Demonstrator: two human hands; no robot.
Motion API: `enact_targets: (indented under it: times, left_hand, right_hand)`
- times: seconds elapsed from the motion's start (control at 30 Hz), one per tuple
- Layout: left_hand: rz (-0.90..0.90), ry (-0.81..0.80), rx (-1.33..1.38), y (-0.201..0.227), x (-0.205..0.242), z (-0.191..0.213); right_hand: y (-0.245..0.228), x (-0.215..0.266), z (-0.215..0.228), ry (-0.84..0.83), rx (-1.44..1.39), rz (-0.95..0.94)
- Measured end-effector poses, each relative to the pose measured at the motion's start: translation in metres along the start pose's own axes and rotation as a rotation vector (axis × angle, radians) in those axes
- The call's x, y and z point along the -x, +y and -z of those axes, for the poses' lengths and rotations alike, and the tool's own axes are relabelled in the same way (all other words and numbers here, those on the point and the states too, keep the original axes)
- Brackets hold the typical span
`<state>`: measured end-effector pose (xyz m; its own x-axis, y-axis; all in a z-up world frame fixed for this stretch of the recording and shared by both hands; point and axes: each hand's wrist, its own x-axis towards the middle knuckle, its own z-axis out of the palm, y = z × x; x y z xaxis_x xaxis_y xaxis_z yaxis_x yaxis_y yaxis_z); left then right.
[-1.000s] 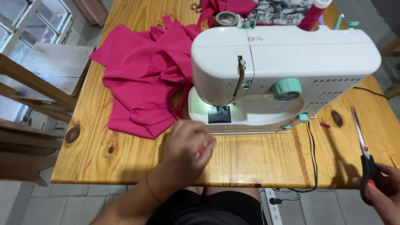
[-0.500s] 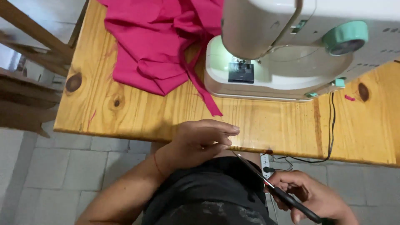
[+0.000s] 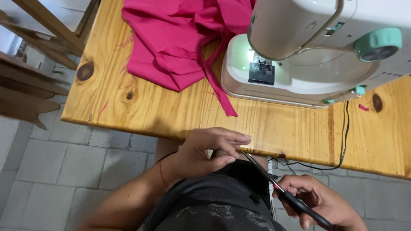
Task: The person is rethreading a sewing machine, adjusting the bobbin, and testing the setup with fabric.
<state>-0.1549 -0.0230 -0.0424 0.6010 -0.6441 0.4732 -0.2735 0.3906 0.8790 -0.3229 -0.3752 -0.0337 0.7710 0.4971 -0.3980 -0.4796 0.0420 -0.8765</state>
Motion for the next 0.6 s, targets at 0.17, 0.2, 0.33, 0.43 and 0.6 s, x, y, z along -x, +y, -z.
enact_targets:
  times: [0.17, 0.2, 0.33, 0.43, 0.6]
  left_hand:
    - [0.014, 0.13, -0.035, -0.001, 0.023, -0.016]
    - [0.016, 0.163, -0.05, -0.001, 0.025, -0.019]
    - [-0.002, 0.187, -0.034, 0.003, 0.025, -0.018]
    - [0.004, 0.16, 0.005, 0.006, 0.021, -0.017]
    - [0.016, 0.125, 0.024, 0.006, 0.017, -0.018]
  right_hand:
    - [-0.001, -0.001, -0.007, -0.006, 0.069, -0.084]
    - [0.001, -0.001, -0.007, -0.019, 0.056, -0.096]
    - [-0.001, -0.003, -0.015, 0.006, 0.006, -0.159]
    - [0.006, -0.001, -0.01, 0.022, -0.023, -0.163]
    - [-0.002, -0.006, -0.011, 0.0, 0.02, -0.137]
